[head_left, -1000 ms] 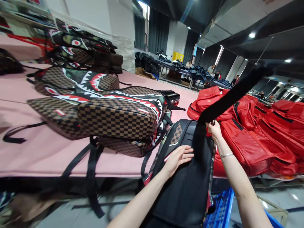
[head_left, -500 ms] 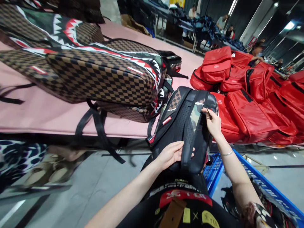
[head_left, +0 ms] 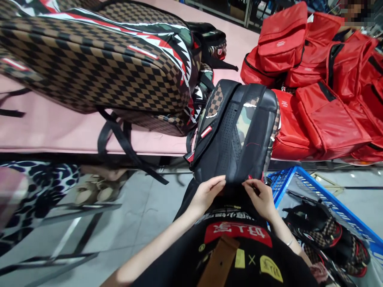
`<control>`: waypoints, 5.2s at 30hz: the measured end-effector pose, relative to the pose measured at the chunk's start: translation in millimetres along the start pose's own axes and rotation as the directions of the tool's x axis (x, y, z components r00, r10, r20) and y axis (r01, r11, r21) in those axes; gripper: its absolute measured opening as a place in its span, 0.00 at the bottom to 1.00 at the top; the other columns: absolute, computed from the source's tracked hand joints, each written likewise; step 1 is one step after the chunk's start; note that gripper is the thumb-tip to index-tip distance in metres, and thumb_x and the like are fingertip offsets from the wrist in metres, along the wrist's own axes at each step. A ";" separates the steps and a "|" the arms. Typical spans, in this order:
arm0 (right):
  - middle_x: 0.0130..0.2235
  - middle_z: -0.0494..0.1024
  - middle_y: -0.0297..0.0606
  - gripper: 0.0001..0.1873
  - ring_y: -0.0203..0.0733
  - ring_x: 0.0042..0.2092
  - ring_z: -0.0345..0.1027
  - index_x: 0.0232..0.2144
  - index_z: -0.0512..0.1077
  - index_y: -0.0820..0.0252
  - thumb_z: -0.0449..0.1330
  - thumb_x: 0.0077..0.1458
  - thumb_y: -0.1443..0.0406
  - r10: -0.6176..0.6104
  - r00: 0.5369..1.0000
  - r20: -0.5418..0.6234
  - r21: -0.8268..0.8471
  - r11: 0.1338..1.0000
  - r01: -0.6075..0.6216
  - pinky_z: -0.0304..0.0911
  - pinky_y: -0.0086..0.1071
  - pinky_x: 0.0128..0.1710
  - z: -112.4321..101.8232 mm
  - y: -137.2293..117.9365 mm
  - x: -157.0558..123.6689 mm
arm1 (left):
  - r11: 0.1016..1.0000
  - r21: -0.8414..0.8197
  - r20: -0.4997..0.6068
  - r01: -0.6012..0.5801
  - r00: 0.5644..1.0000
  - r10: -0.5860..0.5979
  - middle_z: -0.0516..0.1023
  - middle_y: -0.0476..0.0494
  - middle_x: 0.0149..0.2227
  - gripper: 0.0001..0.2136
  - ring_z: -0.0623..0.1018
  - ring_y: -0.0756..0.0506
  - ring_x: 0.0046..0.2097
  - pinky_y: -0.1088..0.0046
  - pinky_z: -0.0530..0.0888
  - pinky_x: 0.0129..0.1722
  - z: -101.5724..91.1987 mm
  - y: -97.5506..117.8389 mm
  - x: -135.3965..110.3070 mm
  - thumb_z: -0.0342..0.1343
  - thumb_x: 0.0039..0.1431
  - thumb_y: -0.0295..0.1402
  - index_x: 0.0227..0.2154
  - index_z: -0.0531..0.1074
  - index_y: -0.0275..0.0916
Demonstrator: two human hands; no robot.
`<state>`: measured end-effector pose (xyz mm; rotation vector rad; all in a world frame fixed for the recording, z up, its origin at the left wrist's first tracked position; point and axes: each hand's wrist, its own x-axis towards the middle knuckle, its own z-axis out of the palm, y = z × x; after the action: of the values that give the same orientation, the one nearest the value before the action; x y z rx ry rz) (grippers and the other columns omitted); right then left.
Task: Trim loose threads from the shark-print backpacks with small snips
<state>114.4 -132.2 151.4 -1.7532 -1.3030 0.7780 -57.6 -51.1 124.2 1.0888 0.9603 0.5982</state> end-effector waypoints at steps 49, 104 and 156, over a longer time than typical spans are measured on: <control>0.38 0.77 0.41 0.11 0.42 0.39 0.70 0.42 0.71 0.55 0.53 0.57 0.68 -0.553 0.826 0.103 -0.307 0.773 0.556 0.63 0.36 0.38 22.8 -19.4 40.2 | 0.984 -0.154 -0.197 -0.091 0.979 0.060 0.77 0.46 0.32 0.15 0.75 0.48 0.34 0.75 0.69 0.36 -11.4 40.8 -26.0 0.65 0.42 0.34 0.35 0.71 0.37; 0.34 0.72 0.36 0.07 0.38 0.36 0.66 0.38 0.67 0.59 0.54 0.55 0.64 -0.223 0.910 -0.349 -0.029 0.973 0.228 0.62 0.33 0.37 16.0 -0.3 57.0 | 0.818 -0.568 -0.034 0.086 0.991 -0.128 0.77 0.48 0.26 0.15 0.76 0.51 0.26 0.78 0.75 0.28 7.8 55.9 20.8 0.63 0.38 0.25 0.34 0.74 0.33; 0.34 0.76 0.38 0.17 0.43 0.36 0.71 0.39 0.70 0.61 0.60 0.47 0.59 0.004 0.885 -0.466 0.188 0.978 0.095 0.66 0.36 0.40 -44.9 64.6 103.3 | 0.827 0.467 -0.196 -0.312 0.876 0.441 0.75 0.40 0.45 0.19 0.71 0.38 0.50 0.63 0.65 0.53 -88.5 56.1 104.7 0.54 0.48 0.45 0.40 0.73 0.39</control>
<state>211.3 -53.4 115.7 -1.6053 -0.8999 0.4084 -82.3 94.9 126.9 1.6403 1.1762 0.9304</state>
